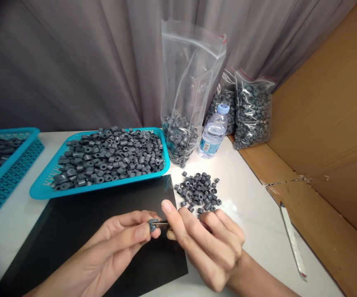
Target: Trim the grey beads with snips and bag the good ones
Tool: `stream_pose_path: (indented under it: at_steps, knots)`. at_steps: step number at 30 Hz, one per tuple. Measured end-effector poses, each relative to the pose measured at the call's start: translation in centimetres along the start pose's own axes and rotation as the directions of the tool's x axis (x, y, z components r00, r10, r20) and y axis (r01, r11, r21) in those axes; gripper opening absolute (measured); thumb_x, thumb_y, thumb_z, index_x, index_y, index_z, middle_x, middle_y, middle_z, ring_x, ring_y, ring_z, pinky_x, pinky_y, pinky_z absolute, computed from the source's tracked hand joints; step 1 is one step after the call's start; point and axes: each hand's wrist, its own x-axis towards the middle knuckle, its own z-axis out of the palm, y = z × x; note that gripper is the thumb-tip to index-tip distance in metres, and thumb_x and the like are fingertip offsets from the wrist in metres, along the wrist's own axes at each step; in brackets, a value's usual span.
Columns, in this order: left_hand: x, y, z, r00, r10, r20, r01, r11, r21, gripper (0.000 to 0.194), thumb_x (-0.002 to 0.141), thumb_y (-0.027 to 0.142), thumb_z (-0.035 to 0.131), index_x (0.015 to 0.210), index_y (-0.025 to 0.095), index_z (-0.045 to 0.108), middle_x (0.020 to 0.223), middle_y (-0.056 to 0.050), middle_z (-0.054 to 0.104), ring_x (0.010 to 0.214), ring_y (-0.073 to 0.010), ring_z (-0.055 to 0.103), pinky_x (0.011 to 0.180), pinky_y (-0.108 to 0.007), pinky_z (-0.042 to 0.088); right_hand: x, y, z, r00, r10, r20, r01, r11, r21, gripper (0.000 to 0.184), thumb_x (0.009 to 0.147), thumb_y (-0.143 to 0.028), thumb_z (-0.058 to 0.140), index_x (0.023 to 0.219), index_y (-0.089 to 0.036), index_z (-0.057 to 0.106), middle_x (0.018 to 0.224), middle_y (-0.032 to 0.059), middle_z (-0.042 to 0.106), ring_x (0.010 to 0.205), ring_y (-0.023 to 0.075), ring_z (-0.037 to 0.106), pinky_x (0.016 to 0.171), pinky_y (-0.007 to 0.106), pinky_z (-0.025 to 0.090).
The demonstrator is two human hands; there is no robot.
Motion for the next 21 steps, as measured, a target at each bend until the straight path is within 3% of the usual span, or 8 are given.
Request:
stream_pose_path:
  at_steps: [8, 15, 21]
  knots:
    - [-0.06, -0.15, 0.30, 1.000, -0.011, -0.023, 0.010, 0.999, -0.031, 0.019, 0.070, 0.026, 0.087, 0.085, 0.022, 0.078, 0.097, -0.001, 0.076, 0.104, -0.0163, 0.070, 0.092, -0.019, 0.055, -0.11, 0.02, -0.06, 1.000, 0.026, -0.006, -0.026, 1.000, -0.009, 0.045, 0.091, -0.014, 0.063, 0.136, -0.010, 0.060, 0.083, 0.0060, 0.075, 0.056, 0.0114, 0.049, 0.055, 0.030, 0.035]
    - [-0.17, 0.04, 0.46, 1.000, 0.004, -0.018, -0.005, 1.000, -0.024, 0.023, 0.068, 0.028, 0.088, 0.088, 0.022, 0.078, 0.098, -0.001, 0.077, 0.109, -0.0162, 0.068, 0.091, -0.016, 0.054, -0.43, -0.08, 0.50, 0.993, 0.097, -0.074, -0.089, 0.991, 0.098, 0.049, 0.087, -0.005, 0.062, 0.137, -0.007, 0.058, 0.100, 0.0124, 0.076, 0.061, 0.0140, 0.053, 0.054, 0.031, 0.036]
    - [-0.20, 0.14, 0.29, 0.999, 0.007, -0.035, -0.008, 1.000, -0.030, 0.020, 0.069, 0.026, 0.087, 0.087, 0.023, 0.078, 0.096, -0.001, 0.076, 0.108, -0.0158, 0.068, 0.091, -0.016, 0.054, -0.39, -0.23, 0.84, 0.997, 0.079, -0.017, -0.076, 0.988, 0.134, 0.049, 0.092, -0.011, 0.060, 0.140, -0.004, 0.053, 0.102, 0.0150, 0.075, 0.065, 0.0158, 0.054, 0.055, 0.031, 0.036]
